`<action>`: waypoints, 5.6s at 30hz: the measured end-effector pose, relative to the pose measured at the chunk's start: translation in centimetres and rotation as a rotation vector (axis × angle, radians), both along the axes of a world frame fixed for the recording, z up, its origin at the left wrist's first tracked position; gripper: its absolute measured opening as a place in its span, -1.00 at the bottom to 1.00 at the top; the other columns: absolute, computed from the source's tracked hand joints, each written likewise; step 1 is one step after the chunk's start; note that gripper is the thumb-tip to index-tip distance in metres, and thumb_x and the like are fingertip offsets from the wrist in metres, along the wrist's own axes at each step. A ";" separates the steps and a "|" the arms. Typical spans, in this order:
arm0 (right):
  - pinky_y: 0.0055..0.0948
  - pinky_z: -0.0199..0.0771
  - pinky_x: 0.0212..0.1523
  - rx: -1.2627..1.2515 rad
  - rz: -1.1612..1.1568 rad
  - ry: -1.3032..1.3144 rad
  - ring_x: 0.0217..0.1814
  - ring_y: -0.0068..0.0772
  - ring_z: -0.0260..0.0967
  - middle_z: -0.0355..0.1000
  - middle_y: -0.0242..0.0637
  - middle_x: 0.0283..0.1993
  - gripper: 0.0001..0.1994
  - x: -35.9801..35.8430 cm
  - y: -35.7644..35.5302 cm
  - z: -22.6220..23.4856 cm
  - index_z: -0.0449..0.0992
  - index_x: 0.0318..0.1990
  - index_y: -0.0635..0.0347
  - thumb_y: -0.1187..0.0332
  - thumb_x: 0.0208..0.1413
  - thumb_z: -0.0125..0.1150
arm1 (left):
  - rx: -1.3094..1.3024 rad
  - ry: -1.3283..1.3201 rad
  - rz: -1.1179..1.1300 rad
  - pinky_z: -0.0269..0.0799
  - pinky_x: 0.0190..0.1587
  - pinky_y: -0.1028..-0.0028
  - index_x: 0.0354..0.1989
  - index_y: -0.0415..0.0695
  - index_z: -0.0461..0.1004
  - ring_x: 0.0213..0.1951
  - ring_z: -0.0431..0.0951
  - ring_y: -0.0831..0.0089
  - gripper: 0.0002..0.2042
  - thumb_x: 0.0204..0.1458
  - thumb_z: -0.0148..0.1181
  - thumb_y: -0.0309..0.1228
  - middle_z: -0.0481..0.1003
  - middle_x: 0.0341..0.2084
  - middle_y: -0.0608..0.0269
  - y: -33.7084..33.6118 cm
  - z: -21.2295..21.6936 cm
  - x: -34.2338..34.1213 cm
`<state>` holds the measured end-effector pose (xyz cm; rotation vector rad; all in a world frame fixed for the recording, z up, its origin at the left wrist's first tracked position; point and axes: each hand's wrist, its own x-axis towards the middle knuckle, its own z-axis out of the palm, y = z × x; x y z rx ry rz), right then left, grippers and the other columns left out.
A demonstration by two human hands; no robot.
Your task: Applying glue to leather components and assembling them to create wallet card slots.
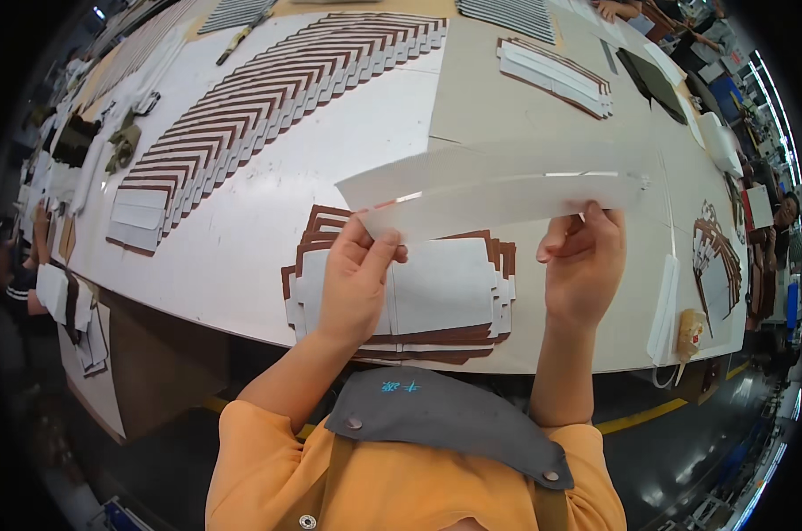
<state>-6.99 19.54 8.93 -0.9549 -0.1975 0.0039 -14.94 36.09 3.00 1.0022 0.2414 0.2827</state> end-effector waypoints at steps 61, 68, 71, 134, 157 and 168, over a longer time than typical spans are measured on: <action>-0.78 0.22 -0.63 -1.069 0.407 0.142 -0.56 -0.74 0.13 0.14 -0.41 -0.41 -0.72 -3.7 -3.1 -7.5 0.37 -0.11 0.33 0.61 -0.04 -0.04 | 1.222 0.427 -0.163 0.25 -0.62 0.48 -0.04 -0.11 0.32 -0.66 0.29 0.35 -0.63 -0.10 0.02 -0.59 0.27 -0.61 0.20 6.2 -1.1 -7.4; -0.78 0.14 -0.64 -1.083 0.346 0.161 -0.61 -0.75 0.13 0.14 -0.44 -0.48 -0.71 -3.8 -2.5 -7.4 0.41 -0.15 0.27 0.65 -0.08 0.00 | 1.442 0.485 -0.216 0.23 -0.66 0.48 -0.03 -0.02 0.33 -0.69 0.30 0.39 -0.62 -0.09 0.02 -0.54 0.27 -0.66 0.27 6.2 -0.8 -7.5; -0.78 0.12 -0.62 -1.035 0.364 0.159 -0.61 -0.75 0.12 0.15 -0.44 -0.49 -0.71 -3.8 -2.4 -7.4 0.41 -0.14 0.26 0.64 -0.08 0.00 | 1.563 0.489 -0.185 0.19 -0.69 0.51 -0.02 0.00 0.34 -0.74 0.27 0.42 -0.61 -0.10 0.03 -0.54 0.23 -0.76 0.31 6.2 -1.0 -7.6; -0.24 -0.17 0.21 -1.579 0.329 -0.738 0.23 -0.28 -0.07 0.05 -0.26 0.18 -0.56 -3.5 -0.8 -8.2 0.17 0.09 0.15 0.32 0.02 -0.04 | 1.725 -0.108 -0.582 -0.30 0.20 0.17 0.10 -0.21 0.10 0.22 -0.08 0.27 -0.49 -0.03 -0.02 -0.28 -0.01 0.17 0.13 1.8 -2.7 -1.9; -0.52 0.24 -0.15 -1.177 0.299 -0.121 -0.22 -0.42 0.22 0.30 -0.25 -0.26 -0.72 0.3 -6.4 -7.4 0.34 -0.13 0.23 0.57 -0.07 -0.03 | 1.471 0.234 -0.095 -0.01 0.03 0.30 0.06 -0.20 0.13 -0.02 0.17 0.23 -0.55 -0.07 -0.02 -0.48 0.23 -0.07 0.09 7.1 -2.4 -3.3; -0.70 0.12 -0.40 -1.042 0.321 0.084 -0.46 -0.70 0.07 0.26 -0.53 -0.46 -0.94 0.6 -5.7 -7.6 0.36 -0.44 0.22 0.50 -0.11 0.10 | 1.321 0.223 -0.109 0.09 0.01 0.36 0.05 -0.21 0.12 -0.07 0.20 0.24 -0.52 -0.11 0.02 -0.53 0.24 -0.08 0.09 6.9 -2.4 -2.7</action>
